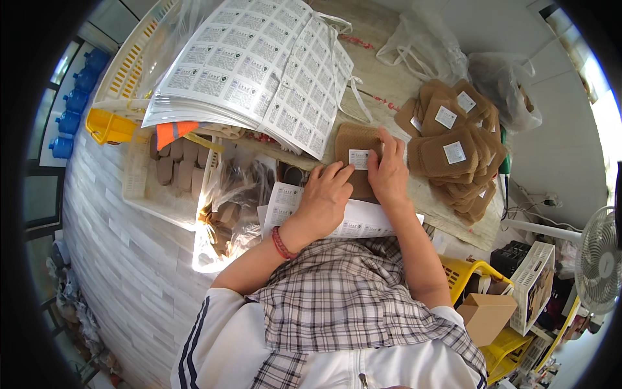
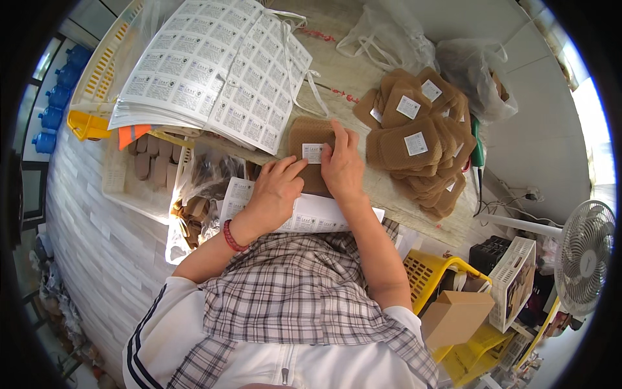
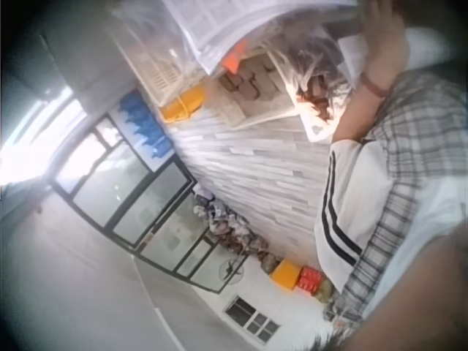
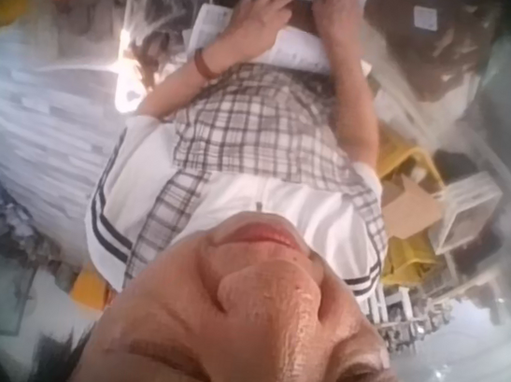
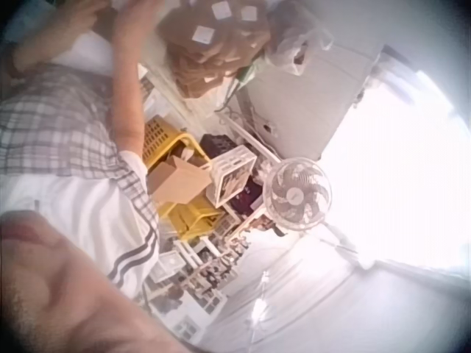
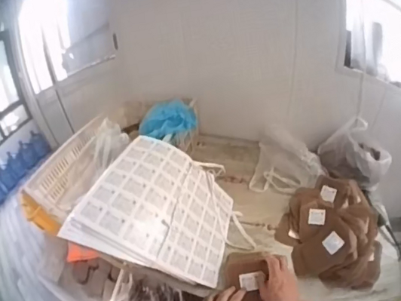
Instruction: The person repeatedly peels small white labels from a sheet and sticks them onto brown rectangular pads. They handle the pads one at a time, placing each labeled pad into a growing stack on the table.
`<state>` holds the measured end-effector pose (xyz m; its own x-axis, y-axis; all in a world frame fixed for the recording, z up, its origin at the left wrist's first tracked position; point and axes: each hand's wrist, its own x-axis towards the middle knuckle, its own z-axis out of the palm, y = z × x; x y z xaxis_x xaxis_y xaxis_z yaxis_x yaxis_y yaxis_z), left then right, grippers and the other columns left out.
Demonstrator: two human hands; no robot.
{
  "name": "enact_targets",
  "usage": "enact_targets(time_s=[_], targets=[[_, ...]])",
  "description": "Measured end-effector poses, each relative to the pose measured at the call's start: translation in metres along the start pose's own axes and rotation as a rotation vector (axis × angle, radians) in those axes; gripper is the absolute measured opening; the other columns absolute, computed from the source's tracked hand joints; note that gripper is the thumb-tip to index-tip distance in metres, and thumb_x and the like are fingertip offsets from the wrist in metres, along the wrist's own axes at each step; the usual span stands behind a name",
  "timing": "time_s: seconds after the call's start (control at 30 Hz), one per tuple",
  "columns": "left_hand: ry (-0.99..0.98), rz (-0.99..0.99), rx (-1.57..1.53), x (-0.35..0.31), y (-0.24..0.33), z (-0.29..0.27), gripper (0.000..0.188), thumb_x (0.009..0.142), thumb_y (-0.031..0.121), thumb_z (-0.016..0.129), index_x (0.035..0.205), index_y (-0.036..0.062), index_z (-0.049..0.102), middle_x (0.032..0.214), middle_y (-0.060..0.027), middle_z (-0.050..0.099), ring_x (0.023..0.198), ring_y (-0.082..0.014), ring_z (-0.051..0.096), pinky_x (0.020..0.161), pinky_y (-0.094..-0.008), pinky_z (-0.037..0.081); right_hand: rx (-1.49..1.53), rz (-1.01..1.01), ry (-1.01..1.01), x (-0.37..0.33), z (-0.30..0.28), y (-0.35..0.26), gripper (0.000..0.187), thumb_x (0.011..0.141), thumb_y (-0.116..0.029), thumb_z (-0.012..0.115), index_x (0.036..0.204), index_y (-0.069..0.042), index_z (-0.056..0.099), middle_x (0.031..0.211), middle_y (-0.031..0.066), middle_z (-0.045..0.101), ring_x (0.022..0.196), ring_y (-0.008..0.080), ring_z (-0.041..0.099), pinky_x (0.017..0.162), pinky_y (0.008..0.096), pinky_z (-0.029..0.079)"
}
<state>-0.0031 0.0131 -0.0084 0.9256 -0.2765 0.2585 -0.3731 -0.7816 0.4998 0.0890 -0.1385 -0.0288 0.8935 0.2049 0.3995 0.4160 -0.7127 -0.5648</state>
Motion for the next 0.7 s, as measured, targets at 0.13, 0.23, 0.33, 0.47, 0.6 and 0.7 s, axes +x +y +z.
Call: enact_targets(time_s=[0.13, 0.23, 0.33, 0.47, 0.6, 0.7], targets=[[-0.026, -0.033, -0.013, 0.000, 0.001, -0.002, 0.008, 0.080, 0.005, 0.062, 0.080, -0.0036, 0.063, 0.140, -0.0240, 0.052, 0.126, -0.0368, 0.048, 0.103, -0.0487, 0.037, -0.001, -0.005, -0.009, -0.003, 0.006, 0.018, 0.021, 0.090, -0.008, 0.066, 0.111, -0.010, 0.065, 0.113, 0.0084, 0.059, 0.090, 0.0322, 0.066, 0.069, 0.0430, 0.055], [0.032, 0.001, 0.001, 0.004, -0.007, 0.005, 0.007, 0.076, 0.002, 0.057, 0.074, -0.0027, 0.062, 0.138, -0.0264, 0.053, 0.120, -0.0349, 0.050, 0.096, -0.0469, 0.040, -0.007, -0.020, 0.034, -0.003, 0.008, 0.019, 0.017, 0.089, -0.008, 0.067, 0.106, -0.012, 0.067, 0.107, 0.0061, 0.061, 0.087, 0.0307, 0.066, 0.067, 0.0412, 0.055], [-0.059, -0.033, 0.005, 0.004, -0.008, 0.003, 0.007, 0.079, 0.004, 0.065, 0.078, -0.0030, 0.065, 0.143, -0.0242, 0.049, 0.125, -0.0354, 0.046, 0.102, -0.0473, 0.038, -0.025, -0.138, 0.126, 0.001, 0.007, 0.018, 0.014, 0.088, -0.008, 0.068, 0.102, -0.011, 0.067, 0.100, 0.0050, 0.063, 0.081, 0.0295, 0.066, 0.066, 0.0395, 0.054], [-0.004, 0.006, -0.040, 0.002, -0.007, 0.003, 0.007, 0.081, 0.004, 0.064, 0.079, -0.0018, 0.063, 0.145, -0.0248, 0.047, 0.135, -0.0389, 0.040, 0.107, -0.0498, 0.035, 0.065, -0.207, 0.159, 0.003, 0.008, 0.029, 0.010, 0.088, -0.006, 0.068, 0.096, -0.009, 0.063, 0.092, 0.0076, 0.065, 0.075, 0.0294, 0.066, 0.066, 0.0388, 0.053], [-0.047, -0.032, -0.084, -0.002, -0.004, 0.002, 0.007, 0.084, 0.005, 0.063, 0.080, 0.0002, 0.062, 0.146, -0.0256, 0.045, 0.143, -0.0420, 0.032, 0.113, -0.0524, 0.030, 0.160, -0.065, 0.061, 0.001, -0.002, 0.026, 0.011, 0.090, -0.004, 0.063, 0.099, -0.007, 0.059, 0.085, 0.0129, 0.066, 0.073, 0.0327, 0.066, 0.065, 0.0420, 0.053], [-0.049, -0.021, -0.094, -0.003, -0.008, 0.009, 0.006, 0.084, 0.005, 0.063, 0.079, 0.0013, 0.062, 0.147, -0.0253, 0.044, 0.144, -0.0423, 0.031, 0.114, -0.0530, 0.029, 0.193, 0.036, 0.049, 0.008, -0.025, 0.024, 0.012, 0.092, -0.005, 0.060, 0.103, -0.006, 0.057, 0.084, 0.0153, 0.067, 0.072, 0.0345, 0.067, 0.064, 0.0437, 0.053]])
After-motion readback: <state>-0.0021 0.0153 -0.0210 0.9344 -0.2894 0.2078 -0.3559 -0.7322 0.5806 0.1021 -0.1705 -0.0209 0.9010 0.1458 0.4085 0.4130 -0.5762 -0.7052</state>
